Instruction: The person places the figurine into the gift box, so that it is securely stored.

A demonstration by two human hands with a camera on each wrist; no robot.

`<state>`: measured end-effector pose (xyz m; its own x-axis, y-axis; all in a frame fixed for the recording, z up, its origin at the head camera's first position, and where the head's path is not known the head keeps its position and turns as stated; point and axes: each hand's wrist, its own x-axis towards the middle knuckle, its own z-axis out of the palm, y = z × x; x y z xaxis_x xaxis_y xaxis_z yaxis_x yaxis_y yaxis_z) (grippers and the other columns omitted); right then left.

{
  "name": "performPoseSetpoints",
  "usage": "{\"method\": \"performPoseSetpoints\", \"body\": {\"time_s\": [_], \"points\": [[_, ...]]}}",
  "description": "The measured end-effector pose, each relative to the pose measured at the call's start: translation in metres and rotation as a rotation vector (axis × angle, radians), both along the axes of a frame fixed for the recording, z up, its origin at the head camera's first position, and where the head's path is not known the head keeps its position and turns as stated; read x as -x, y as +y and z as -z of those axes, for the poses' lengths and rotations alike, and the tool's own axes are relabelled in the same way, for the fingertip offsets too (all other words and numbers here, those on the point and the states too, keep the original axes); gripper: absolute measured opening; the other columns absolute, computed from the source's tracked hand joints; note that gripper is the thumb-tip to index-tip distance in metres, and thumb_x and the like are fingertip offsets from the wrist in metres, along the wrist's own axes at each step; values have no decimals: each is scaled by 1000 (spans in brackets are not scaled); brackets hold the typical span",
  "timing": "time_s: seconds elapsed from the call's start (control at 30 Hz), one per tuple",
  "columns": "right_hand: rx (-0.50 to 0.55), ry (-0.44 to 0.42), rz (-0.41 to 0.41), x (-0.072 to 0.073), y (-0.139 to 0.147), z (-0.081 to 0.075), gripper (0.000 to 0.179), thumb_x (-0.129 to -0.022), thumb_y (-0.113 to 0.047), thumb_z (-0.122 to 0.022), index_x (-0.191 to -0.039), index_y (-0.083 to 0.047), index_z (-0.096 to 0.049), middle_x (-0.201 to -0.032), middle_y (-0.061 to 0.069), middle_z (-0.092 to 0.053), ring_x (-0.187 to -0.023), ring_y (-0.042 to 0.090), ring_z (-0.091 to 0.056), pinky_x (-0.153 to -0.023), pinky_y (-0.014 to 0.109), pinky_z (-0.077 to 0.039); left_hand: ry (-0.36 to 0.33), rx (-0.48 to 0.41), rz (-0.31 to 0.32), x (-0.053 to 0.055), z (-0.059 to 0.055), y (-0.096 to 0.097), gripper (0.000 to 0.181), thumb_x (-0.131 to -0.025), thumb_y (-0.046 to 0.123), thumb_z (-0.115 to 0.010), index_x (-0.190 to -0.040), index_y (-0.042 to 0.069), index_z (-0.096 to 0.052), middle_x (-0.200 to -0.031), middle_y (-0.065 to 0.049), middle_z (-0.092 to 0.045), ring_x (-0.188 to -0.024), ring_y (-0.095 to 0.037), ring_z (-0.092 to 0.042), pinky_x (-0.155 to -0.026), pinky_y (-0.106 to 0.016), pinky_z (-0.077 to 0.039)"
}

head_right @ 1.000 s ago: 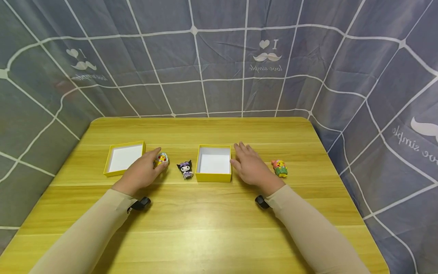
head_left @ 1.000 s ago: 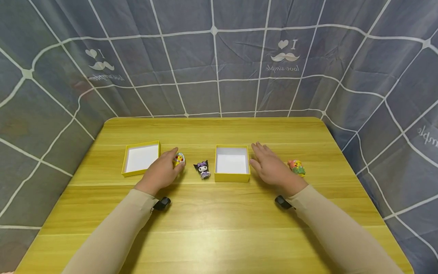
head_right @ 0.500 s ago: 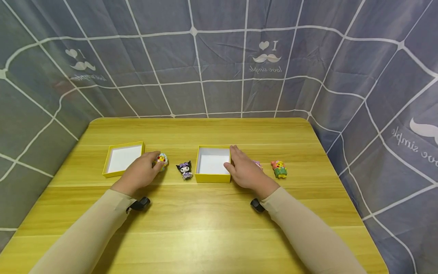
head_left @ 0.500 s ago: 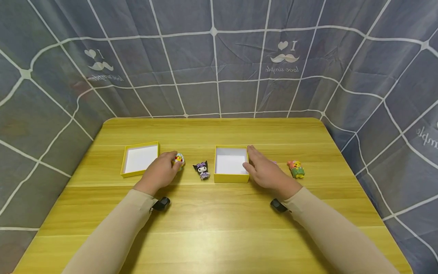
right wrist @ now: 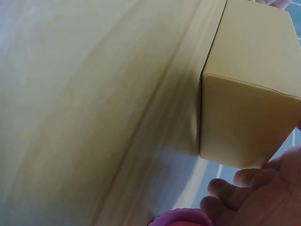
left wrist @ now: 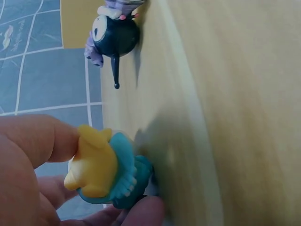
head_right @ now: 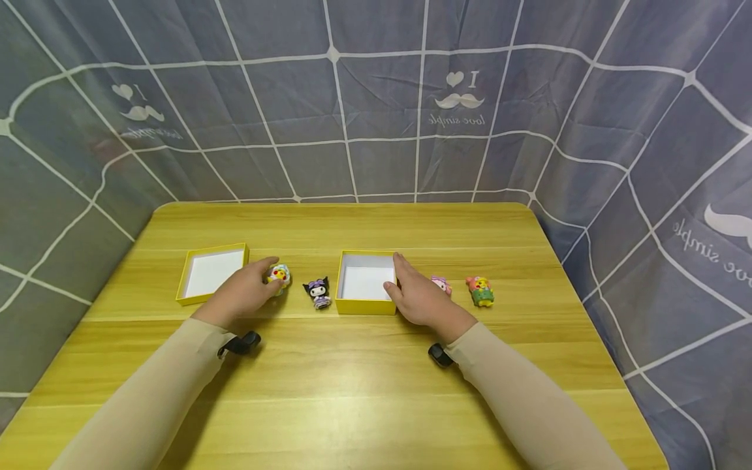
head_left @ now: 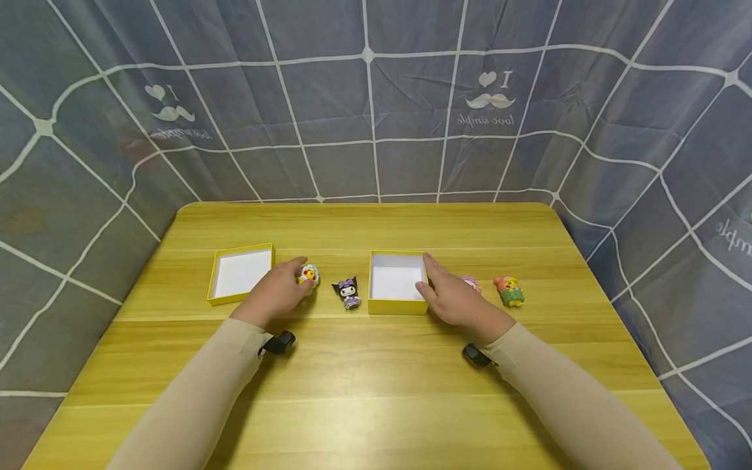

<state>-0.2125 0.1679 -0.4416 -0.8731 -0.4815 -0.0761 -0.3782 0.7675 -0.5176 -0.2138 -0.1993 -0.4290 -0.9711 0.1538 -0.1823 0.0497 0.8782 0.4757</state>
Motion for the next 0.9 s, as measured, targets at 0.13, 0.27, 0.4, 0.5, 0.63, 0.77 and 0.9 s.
{"method": "performPoseSetpoints", "body": {"time_s": [0.13, 0.27, 0.4, 0.5, 0.63, 0.77, 0.9], "points": [[-9, 5, 3, 0, 0, 1, 73, -115, -34, -39, -166, 7, -5, -174, 26, -12, -159, 41, -25, -128, 55, -25, -48, -22, 9, 2, -3, 0, 61, -106, 30, -55, -161, 6, -41, -145, -26, -61, -114, -35, -64, -98, -52, -50], [-2, -1, 6, 0, 0, 1, 74, -115, -35, -38, -167, 6, -4, -173, 26, -17, -158, 42, -29, -127, 55, -28, -66, -54, -7, 3, -3, 0, 57, -104, 29, -56, -157, 8, -47, -142, -23, -64, -111, -34, -62, -98, -51, -50], [22, -4, 11, -1, 0, 0, 74, -115, -34, -40, -167, 6, -5, -171, 27, -23, -155, 42, -35, -125, 55, -32, -68, -99, -33, 3, -1, -1, 55, -104, 29, -58, -154, 9, -51, -139, -22, -65, -111, -34, -64, -98, -51, -51], [28, -6, 19, -2, 0, 1, 74, -115, -34, -40, -167, 5, -6, -170, 27, -26, -153, 42, -38, -124, 56, -34, -62, -132, -53, 2, 2, -2, 56, -103, 28, -58, -154, 8, -50, -137, -22, -66, -108, -32, -65, -95, -48, -52], [27, -16, 30, -2, 0, 1, 74, -115, -35, -41, -167, 4, -5, -169, 26, -28, -152, 43, -40, -123, 56, -36, -41, -171, -78, 1, 4, -3, 57, -103, 28, -58, -156, 8, -47, -134, -23, -66, -104, -30, -65, -87, -42, -53], [28, -22, 34, -2, -1, 0, 74, -115, -35, -41, -167, 4, -5, -170, 26, -27, -152, 43, -39, -123, 57, -35, -11, -231, -106, 2, 3, -2, 56, -106, 31, -58, -156, 10, -46, -137, -22, -64, -113, -33, -65, -85, -39, -54], [28, -25, 37, -3, -2, -1, 74, -115, -34, -42, -167, 4, -6, -169, 26, -28, -152, 43, -40, -123, 56, -36, 20, -317, -134, 3, 0, 2, 55, -105, 34, -61, -154, 12, -47, -139, -19, -61, -121, -35, -62, -89, -41, -54]]}}
